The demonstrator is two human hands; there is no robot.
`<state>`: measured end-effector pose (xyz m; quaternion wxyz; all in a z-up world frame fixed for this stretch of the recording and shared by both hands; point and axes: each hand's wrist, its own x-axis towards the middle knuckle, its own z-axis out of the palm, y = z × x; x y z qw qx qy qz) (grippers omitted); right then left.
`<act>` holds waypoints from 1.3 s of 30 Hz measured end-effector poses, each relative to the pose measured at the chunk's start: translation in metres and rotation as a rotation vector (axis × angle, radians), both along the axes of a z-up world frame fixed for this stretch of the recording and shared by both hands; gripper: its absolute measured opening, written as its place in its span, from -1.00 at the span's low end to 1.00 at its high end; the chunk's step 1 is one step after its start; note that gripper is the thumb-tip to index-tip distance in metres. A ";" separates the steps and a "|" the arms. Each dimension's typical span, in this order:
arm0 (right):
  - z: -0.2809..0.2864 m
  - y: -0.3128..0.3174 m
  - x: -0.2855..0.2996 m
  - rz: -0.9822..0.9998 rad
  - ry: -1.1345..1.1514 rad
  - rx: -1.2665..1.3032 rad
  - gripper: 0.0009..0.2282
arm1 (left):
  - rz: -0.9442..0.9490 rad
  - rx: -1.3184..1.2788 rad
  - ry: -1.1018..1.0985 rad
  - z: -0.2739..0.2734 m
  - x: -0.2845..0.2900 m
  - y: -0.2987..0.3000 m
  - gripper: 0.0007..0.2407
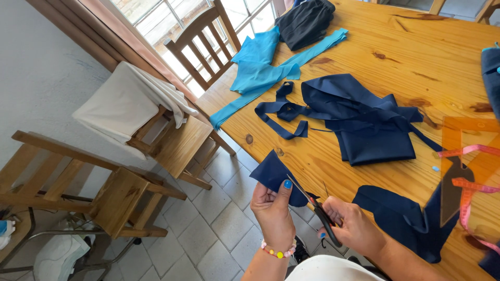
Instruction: The person uses scissors to cut a long strip of dark blue fabric on a wooden table. They trim the edges of the fabric strip and then fold it to check the alignment. The workspace contains other fabric pieces, a measuring tape, and a ruler.
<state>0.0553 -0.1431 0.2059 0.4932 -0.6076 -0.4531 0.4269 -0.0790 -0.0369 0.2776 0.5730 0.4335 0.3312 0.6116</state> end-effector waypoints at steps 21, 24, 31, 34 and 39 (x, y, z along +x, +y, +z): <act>0.003 0.007 0.005 -0.006 -0.095 -0.048 -0.75 | -0.010 -0.023 -0.021 -0.008 0.001 0.009 -0.84; 0.011 0.010 0.004 0.005 0.013 -0.054 -0.69 | -0.011 -0.026 0.009 -0.009 0.002 0.009 -0.84; 0.006 0.015 0.009 0.000 -0.099 -0.025 -0.66 | -0.048 -0.020 0.017 -0.008 0.001 0.006 -0.83; 0.007 0.017 0.008 0.002 -0.056 0.000 -0.67 | -0.056 -0.012 -0.037 -0.010 0.002 0.006 -0.81; 0.015 0.016 0.006 0.004 -0.049 -0.005 -0.72 | -0.058 -0.050 -0.013 -0.008 0.000 0.006 -0.87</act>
